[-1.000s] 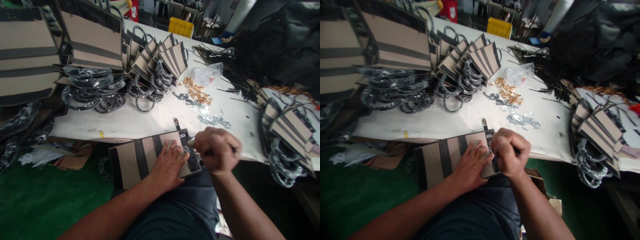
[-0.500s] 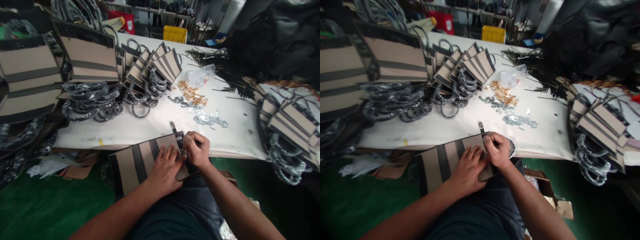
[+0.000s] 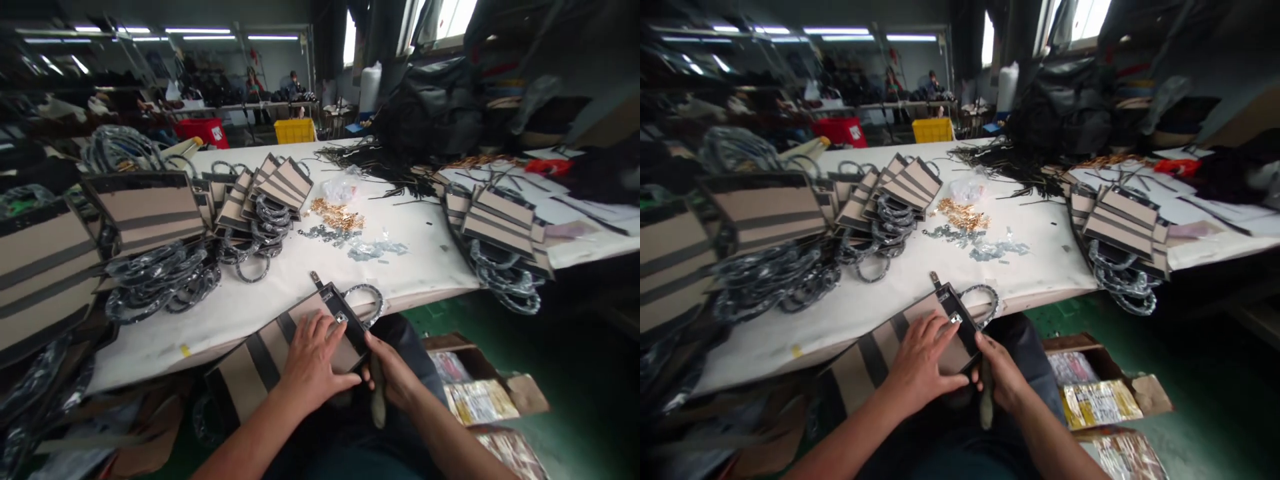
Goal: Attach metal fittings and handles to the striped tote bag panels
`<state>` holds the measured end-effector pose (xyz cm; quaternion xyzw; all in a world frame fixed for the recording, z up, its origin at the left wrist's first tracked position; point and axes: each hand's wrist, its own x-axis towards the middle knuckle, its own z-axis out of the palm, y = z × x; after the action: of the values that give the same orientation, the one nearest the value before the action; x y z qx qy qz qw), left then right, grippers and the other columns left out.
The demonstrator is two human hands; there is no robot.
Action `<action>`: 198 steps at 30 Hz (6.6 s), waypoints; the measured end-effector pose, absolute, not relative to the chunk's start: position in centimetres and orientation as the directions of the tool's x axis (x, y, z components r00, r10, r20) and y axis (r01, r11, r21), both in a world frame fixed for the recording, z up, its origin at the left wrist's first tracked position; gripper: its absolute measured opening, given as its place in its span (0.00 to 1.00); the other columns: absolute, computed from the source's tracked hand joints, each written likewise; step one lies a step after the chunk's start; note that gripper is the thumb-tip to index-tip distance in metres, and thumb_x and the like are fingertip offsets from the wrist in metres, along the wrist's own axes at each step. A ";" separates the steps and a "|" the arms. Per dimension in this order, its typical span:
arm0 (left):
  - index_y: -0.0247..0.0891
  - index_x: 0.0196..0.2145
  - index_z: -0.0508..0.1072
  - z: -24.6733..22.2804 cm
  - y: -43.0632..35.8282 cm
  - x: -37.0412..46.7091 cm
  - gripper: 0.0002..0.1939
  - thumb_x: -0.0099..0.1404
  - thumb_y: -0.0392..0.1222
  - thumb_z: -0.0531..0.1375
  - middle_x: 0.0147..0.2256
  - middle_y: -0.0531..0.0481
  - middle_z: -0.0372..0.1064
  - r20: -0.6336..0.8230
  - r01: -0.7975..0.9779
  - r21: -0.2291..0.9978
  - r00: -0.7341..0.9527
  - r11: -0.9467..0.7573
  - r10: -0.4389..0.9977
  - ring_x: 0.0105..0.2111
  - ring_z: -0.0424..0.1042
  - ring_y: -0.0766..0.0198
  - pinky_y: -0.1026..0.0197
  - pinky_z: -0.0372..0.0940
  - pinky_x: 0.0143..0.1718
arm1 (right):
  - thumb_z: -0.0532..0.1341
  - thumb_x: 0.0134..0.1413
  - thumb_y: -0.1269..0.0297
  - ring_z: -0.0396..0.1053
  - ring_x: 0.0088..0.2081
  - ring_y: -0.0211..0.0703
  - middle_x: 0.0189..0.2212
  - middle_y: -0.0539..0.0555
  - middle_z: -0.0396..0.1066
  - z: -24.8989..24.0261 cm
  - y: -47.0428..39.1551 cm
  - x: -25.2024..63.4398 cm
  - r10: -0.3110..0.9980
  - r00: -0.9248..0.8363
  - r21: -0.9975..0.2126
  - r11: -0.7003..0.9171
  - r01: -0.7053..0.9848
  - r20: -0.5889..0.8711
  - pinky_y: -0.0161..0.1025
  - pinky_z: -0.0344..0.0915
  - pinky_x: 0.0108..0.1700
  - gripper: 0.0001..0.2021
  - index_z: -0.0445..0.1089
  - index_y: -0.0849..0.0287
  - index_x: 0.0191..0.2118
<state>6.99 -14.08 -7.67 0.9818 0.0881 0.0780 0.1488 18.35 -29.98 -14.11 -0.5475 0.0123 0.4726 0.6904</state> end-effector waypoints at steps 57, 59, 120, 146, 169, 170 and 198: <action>0.35 0.43 0.83 -13.5 -16.3 6.8 0.23 0.59 0.56 0.72 0.38 0.42 0.82 -0.389 -0.097 0.824 0.620 0.559 0.681 0.39 0.81 0.48 0.54 0.74 0.41 | 0.73 0.53 0.56 0.76 0.44 0.52 0.46 0.56 0.81 -3.3 -15.5 26.2 0.901 0.435 -0.519 -0.366 0.773 0.013 0.43 0.68 0.45 0.15 0.83 0.52 0.46; 0.33 0.42 0.83 -13.5 -16.5 7.1 0.22 0.59 0.55 0.73 0.38 0.41 0.82 -0.431 -0.124 0.775 0.615 0.620 0.661 0.37 0.82 0.48 0.54 0.75 0.40 | 0.71 0.57 0.56 0.76 0.41 0.48 0.42 0.56 0.80 -3.1 -16.6 26.0 0.858 0.492 -0.667 -0.282 0.690 0.146 0.41 0.69 0.43 0.11 0.82 0.56 0.42; 0.32 0.33 0.82 -11.6 -16.0 8.7 0.17 0.54 0.49 0.74 0.30 0.42 0.81 -0.528 -0.169 0.691 0.546 0.703 0.651 0.28 0.80 0.54 0.58 0.73 0.32 | 0.62 0.69 0.59 0.59 0.22 0.38 0.18 0.48 0.60 -4.8 -19.1 20.9 0.783 0.510 -0.934 0.277 0.227 0.356 0.38 0.57 0.26 0.24 0.59 0.55 0.20; 0.37 0.33 0.80 -8.9 -14.7 3.9 0.25 0.63 0.64 0.66 0.34 0.44 0.80 -0.429 0.261 0.900 0.661 0.348 0.616 0.37 0.79 0.53 0.58 0.71 0.39 | 0.53 0.75 0.53 0.77 0.44 0.46 0.52 0.54 0.74 -6.2 -21.2 25.8 0.917 0.398 -0.225 -0.386 0.895 0.013 0.38 0.63 0.35 0.16 0.77 0.49 0.52; 0.38 0.70 0.63 -7.5 -6.0 9.5 0.29 0.76 0.49 0.55 0.71 0.42 0.58 0.132 0.148 0.236 0.974 -0.961 0.182 0.69 0.61 0.50 0.45 0.59 0.67 | 0.55 0.73 0.55 0.77 0.38 0.47 0.50 0.56 0.74 -6.6 -20.9 26.1 0.914 0.403 -0.215 -0.388 0.896 0.033 0.39 0.64 0.34 0.13 0.75 0.51 0.50; 0.38 0.70 0.64 -7.5 -5.8 9.6 0.28 0.76 0.49 0.55 0.70 0.42 0.59 0.120 0.153 0.243 0.975 -0.958 0.187 0.68 0.62 0.50 0.45 0.59 0.66 | 0.55 0.73 0.55 0.77 0.37 0.47 0.50 0.56 0.74 -6.6 -20.8 26.0 0.915 0.402 -0.214 -0.386 0.897 0.034 0.39 0.64 0.34 0.13 0.75 0.51 0.50; 0.39 0.69 0.65 -8.1 -4.1 10.1 0.30 0.75 0.53 0.57 0.68 0.42 0.65 0.118 0.062 0.068 0.991 -0.996 0.069 0.65 0.65 0.45 0.43 0.58 0.61 | 0.60 0.66 0.62 0.78 0.40 0.52 0.47 0.64 0.76 -6.2 -18.6 25.7 0.962 0.269 -0.141 -0.272 0.952 -0.035 0.40 0.68 0.36 0.15 0.75 0.63 0.52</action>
<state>10.15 -4.07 -8.12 0.9971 0.0328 0.0602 0.0322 25.69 -18.55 -6.15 -0.7953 -0.6018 0.0569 0.0459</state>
